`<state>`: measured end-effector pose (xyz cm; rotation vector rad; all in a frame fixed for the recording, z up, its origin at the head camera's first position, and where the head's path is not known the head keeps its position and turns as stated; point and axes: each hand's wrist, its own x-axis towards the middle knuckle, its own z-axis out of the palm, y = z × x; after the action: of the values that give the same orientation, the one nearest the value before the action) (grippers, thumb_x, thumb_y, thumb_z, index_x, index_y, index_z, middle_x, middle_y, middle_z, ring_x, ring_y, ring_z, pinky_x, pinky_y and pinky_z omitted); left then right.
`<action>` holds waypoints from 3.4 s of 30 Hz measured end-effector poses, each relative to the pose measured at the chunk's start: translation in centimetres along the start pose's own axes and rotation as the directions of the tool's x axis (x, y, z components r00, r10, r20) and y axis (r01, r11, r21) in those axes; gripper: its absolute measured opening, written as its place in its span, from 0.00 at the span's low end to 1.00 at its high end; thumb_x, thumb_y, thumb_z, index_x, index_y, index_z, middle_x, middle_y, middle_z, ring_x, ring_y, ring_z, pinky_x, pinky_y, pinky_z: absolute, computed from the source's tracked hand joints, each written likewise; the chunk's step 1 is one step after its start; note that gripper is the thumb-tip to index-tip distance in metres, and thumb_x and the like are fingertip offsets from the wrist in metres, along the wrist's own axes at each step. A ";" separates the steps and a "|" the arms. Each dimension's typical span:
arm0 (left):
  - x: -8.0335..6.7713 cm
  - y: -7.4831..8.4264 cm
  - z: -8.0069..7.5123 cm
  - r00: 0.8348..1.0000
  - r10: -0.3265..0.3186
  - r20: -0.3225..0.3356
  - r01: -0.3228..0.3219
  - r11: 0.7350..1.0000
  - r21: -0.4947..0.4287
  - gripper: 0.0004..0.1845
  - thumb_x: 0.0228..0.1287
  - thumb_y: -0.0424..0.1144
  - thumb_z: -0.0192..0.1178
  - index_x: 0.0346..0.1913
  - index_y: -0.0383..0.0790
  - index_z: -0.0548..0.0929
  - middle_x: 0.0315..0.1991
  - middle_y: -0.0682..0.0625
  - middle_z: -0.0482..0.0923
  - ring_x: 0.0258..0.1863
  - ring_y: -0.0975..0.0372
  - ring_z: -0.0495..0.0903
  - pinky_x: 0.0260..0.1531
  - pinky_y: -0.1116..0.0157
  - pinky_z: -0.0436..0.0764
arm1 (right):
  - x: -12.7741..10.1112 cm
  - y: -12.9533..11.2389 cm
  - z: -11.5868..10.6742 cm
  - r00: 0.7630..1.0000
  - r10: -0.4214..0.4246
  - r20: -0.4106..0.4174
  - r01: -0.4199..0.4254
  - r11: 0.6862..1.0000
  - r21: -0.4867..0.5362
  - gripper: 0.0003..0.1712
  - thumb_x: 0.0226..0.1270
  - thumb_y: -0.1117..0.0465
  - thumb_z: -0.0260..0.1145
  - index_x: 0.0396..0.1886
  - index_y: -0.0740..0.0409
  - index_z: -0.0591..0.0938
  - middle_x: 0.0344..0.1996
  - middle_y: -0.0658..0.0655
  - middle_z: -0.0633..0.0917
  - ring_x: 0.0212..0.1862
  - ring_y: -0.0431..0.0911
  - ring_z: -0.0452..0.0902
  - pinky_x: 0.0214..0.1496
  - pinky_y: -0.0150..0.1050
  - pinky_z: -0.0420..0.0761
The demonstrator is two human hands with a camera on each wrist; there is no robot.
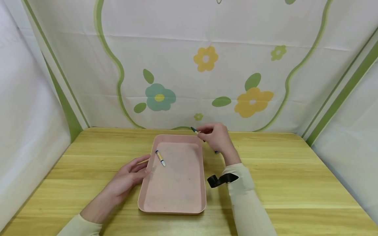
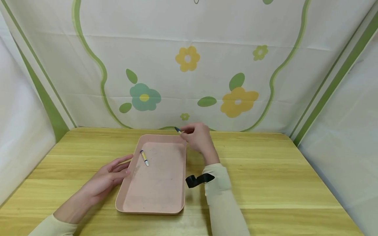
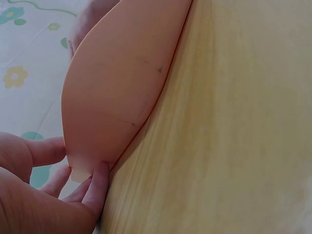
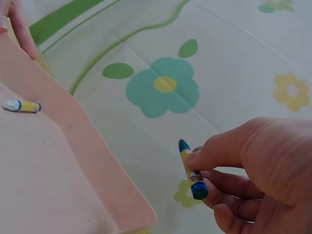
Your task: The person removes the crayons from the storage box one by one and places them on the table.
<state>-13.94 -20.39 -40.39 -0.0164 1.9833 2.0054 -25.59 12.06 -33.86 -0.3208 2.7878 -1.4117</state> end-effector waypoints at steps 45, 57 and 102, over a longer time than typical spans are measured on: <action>0.0 -0.1 0.1 1.000 -0.002 -0.005 0.002 1.000 -0.010 0.37 0.78 0.36 0.60 0.84 0.39 0.59 0.83 0.34 0.60 0.69 0.62 0.76 0.59 0.71 0.81 | -0.7 7.5 -6.4 0.973 0.166 -0.163 -0.167 0.986 0.007 0.18 0.74 0.56 0.71 0.59 0.56 0.89 0.52 0.63 0.91 0.52 0.52 0.86 0.46 0.34 0.80; 0.0 0.0 0.0 1.000 0.004 -0.007 -0.004 1.000 -0.015 0.36 0.78 0.35 0.60 0.84 0.39 0.59 0.83 0.34 0.60 0.68 0.62 0.77 0.59 0.71 0.81 | -0.3 8.6 -5.9 0.956 0.209 -0.204 -0.211 0.977 0.013 0.17 0.71 0.59 0.73 0.56 0.58 0.91 0.51 0.63 0.91 0.55 0.53 0.84 0.46 0.33 0.79; 0.0 -0.1 0.0 1.000 0.007 -0.013 -0.007 1.000 -0.010 0.36 0.78 0.35 0.60 0.83 0.39 0.60 0.82 0.35 0.61 0.71 0.60 0.75 0.59 0.71 0.81 | 0.1 11.5 -4.1 0.930 0.315 -0.190 -0.325 0.946 -0.022 0.18 0.70 0.56 0.71 0.55 0.58 0.91 0.58 0.65 0.89 0.65 0.61 0.80 0.70 0.56 0.77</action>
<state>-13.95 -20.42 -40.50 -0.0242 1.9835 2.0247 -28.14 21.93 -40.61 0.2715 2.8483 -1.3516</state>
